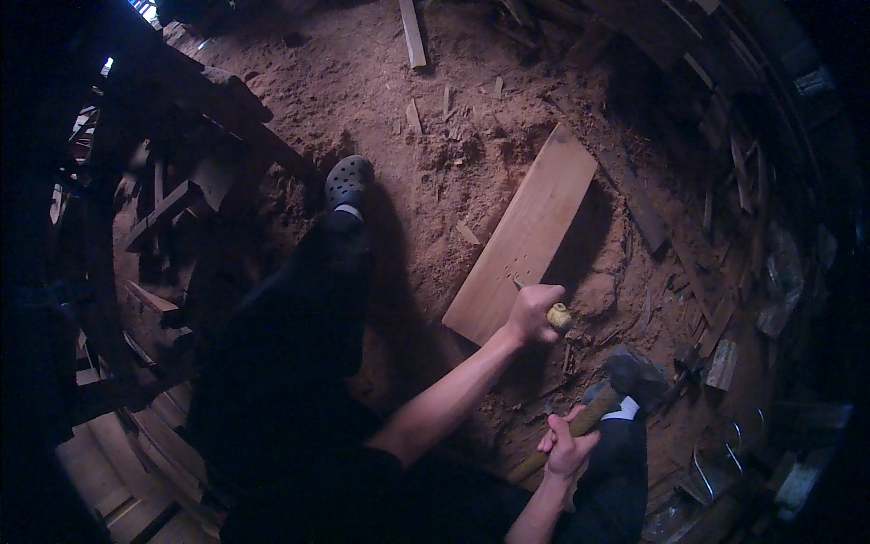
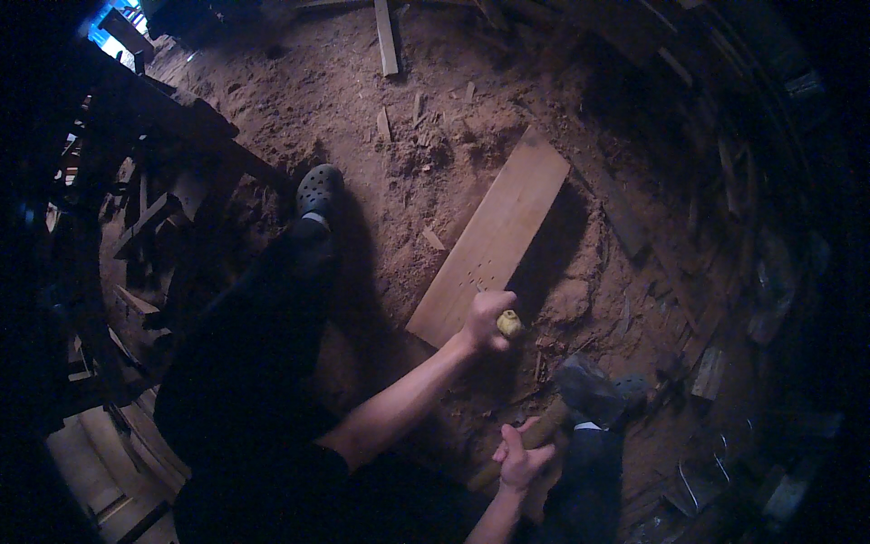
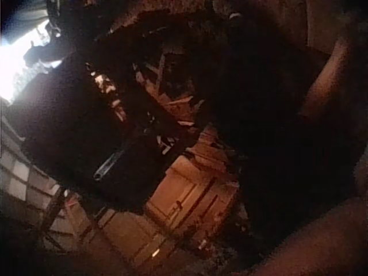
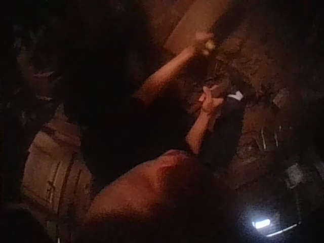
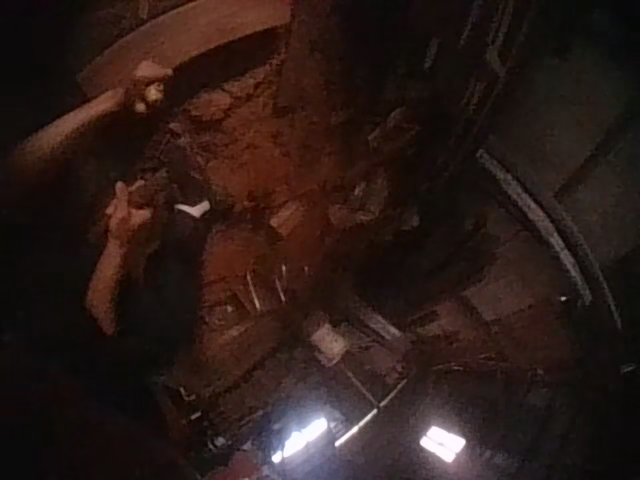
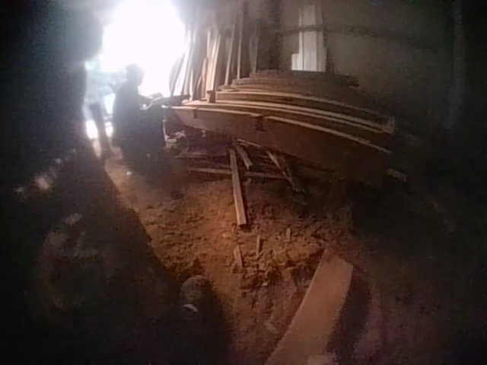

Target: The person uses a chisel and hammer to carve a rectangular wooden plank placed on the floor. They repeatedly strike the chisel to remove wood chips and shape the plank.

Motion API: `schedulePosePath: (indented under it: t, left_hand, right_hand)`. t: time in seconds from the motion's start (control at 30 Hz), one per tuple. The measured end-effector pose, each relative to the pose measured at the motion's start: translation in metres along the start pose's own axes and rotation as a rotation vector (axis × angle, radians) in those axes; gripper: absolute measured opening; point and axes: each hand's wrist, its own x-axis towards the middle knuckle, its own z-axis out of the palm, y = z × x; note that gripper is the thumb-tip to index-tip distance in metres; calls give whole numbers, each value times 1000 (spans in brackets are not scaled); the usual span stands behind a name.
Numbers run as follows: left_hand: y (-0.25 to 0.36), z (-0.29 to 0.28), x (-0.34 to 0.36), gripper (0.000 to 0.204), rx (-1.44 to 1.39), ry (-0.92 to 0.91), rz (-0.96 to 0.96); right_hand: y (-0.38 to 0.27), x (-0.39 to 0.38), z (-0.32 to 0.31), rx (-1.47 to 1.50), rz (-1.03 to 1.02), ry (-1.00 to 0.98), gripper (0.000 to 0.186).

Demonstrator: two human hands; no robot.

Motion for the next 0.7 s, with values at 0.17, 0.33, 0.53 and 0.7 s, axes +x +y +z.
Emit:
schedulePosePath:
  t: [0.17,0.33,0.53,0.7]
  left_hand:
    - [-1,2,-2,28,-8,28,-3]
    - [-1,1,-2,29,-29,18,2]
    - [-4,2,-3,31,-23,38,23]
    - [-12,7,-9,37,3,24,40]
  right_hand:
    - [-2,2,-1,8,31,-48,25]
    - [-2,3,-2,28,47,-42,24]
    - [0,5,-3,35,32,-73,24]
    - [2,8,-5,44,28,-60,24]
